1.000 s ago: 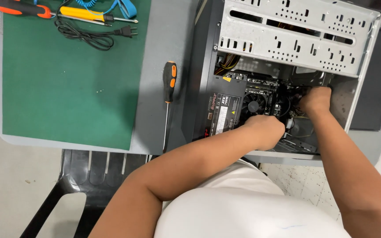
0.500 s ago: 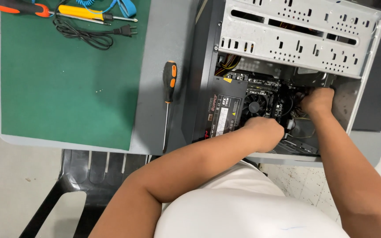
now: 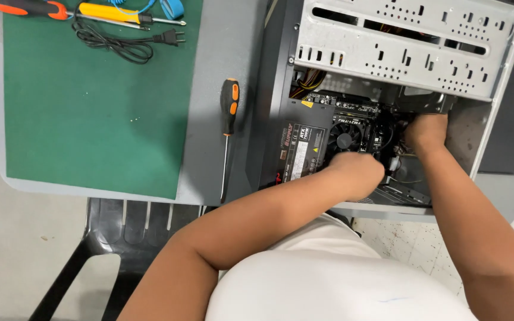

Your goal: Connecting internal power and data cables to a motherboard and cleaning the interior of a computer case with a brush.

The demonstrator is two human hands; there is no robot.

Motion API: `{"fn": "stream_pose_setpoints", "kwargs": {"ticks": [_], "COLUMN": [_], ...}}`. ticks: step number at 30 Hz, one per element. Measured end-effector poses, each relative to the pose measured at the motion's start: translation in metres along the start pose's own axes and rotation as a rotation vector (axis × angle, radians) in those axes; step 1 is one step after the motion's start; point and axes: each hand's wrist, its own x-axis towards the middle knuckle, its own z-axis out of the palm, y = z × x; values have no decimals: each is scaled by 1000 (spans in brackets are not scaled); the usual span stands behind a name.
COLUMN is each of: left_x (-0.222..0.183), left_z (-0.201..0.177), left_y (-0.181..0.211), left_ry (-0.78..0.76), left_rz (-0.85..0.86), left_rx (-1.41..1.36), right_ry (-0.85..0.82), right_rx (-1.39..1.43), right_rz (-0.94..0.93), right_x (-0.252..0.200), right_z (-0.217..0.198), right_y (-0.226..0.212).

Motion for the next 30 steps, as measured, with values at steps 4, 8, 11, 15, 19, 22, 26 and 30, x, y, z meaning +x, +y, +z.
{"fn": "stream_pose_setpoints", "kwargs": {"ticks": [4, 8, 11, 15, 19, 22, 26, 30], "left_x": [-9, -7, -3, 0, 7, 13, 26, 45], "left_z": [-63, -77, -81, -88, -79, -80, -72, -64], "left_y": [9, -1, -1, 1, -8, -8, -15, -19], "left_ry": [282, 694, 741, 692, 661, 624, 565, 497], "left_rz": [-155, -171, -122, -141, -150, -241, -313, -329], "left_rx": [-38, -543, -636, -661, -749, -817, -867, -851], "right_ry": [8, -18, 98, -70, -16, -84, -205, -178], "right_rx": [-16, -125, -157, -218, -334, -354, -175, -291], "right_rz": [-57, -111, -316, -682, -771, -773, -646, -698], "right_x": [-11, -53, -102, -123, -112, -106, -107, -94], "right_z": [-28, -76, -104, -90, -89, -83, -98, -66], "right_y": [-7, -19, -48, -83, -85, -76, -72, -73]}}
